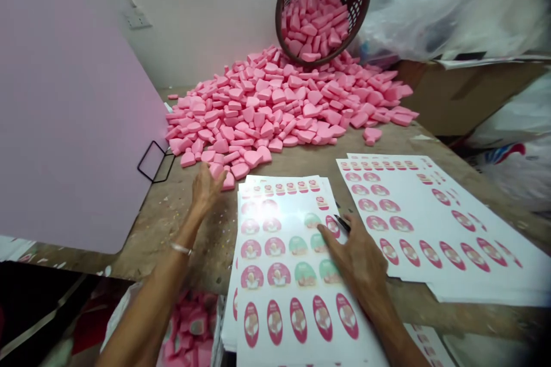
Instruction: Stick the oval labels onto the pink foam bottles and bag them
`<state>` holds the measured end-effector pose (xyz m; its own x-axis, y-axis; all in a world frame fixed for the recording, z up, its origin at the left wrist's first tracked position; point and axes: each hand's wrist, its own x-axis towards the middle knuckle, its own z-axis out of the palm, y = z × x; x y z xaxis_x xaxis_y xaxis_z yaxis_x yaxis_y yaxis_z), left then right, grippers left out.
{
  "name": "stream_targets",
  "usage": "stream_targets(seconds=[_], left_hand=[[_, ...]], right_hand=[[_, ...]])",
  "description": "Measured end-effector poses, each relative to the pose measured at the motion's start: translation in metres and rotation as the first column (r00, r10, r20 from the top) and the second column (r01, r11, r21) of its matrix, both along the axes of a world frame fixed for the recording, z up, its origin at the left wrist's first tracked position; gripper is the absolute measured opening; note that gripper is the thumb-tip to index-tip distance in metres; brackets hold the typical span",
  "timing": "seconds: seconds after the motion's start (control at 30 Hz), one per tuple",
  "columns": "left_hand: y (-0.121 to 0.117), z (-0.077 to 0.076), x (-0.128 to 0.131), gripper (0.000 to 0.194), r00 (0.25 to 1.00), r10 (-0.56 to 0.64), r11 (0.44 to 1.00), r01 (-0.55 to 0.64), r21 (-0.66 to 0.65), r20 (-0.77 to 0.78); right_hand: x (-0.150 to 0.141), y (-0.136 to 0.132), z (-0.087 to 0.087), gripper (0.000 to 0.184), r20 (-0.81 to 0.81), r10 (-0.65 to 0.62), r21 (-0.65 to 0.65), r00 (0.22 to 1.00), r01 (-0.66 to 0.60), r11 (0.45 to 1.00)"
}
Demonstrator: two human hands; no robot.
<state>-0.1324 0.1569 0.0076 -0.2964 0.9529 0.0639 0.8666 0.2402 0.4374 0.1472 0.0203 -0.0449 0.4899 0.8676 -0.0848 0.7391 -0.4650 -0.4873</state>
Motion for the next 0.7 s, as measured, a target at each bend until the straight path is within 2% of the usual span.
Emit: stream_targets(seconds=[0.1,0.13,0.17,0.2,0.27,0.3,0.4,0.47,0.57,0.63,0.7], left_hand=[[-0.057,0.006,0.026,0.043,0.981,-0.071,0.997,0.071,0.004,0.178],[-0.077,0.004,0.037,0.041,0.952,-0.123,0.992,0.128,-0.002,0.281],[-0.094,0.001,0.048,0.041,0.819,-0.185,0.974,0.227,-0.011,0.543],[-0.107,-0.004,0.057,0.041,0.674,-0.188,0.956,0.293,-0.025,0.714],[-0.122,-0.016,0.070,0.036,0.513,-0.191,0.931,0.364,-0.010,0.837],[-0.124,-0.022,0.072,0.035,0.480,-0.190,0.924,0.382,-0.009,0.857],[-0.114,-0.030,0.068,0.033,0.482,-0.224,0.908,0.420,0.001,0.847],[-0.106,-0.027,0.064,0.032,0.520,-0.269,0.893,0.451,0.007,0.810],[-0.102,-0.014,0.071,0.032,0.545,-0.281,0.893,0.450,0.007,0.790],[-0.104,-0.010,0.085,0.034,0.497,-0.231,0.909,0.416,0.004,0.836],[-0.105,-0.012,0.103,0.035,0.408,-0.173,0.918,0.398,-0.004,0.896]], right_hand=[[-0.003,-0.008,-0.002,0.067,0.035,0.038,0.084,0.999,-0.041,0.996],[-0.003,-0.012,-0.002,0.065,0.038,0.038,0.106,0.999,-0.042,0.994],[-0.002,-0.015,-0.001,0.062,0.031,0.038,0.119,0.999,-0.041,0.992],[0.001,-0.018,0.000,0.058,0.012,0.047,0.128,0.999,-0.048,0.991],[0.010,-0.019,0.002,0.046,-0.031,0.112,0.153,0.993,-0.106,0.983],[0.016,-0.016,0.003,0.040,-0.035,0.170,0.186,0.985,-0.160,0.969],[0.031,0.002,0.003,0.025,0.088,0.333,0.328,0.939,-0.343,0.880],[0.036,0.017,-0.001,0.021,0.216,0.387,0.375,0.897,-0.442,0.815],[0.034,0.033,-0.009,0.019,0.331,0.432,0.375,0.839,-0.537,0.756],[0.030,0.037,-0.013,0.018,0.374,0.442,0.367,0.815,-0.568,0.737],[0.027,0.036,-0.016,0.017,0.405,0.447,0.351,0.798,-0.587,0.730]])
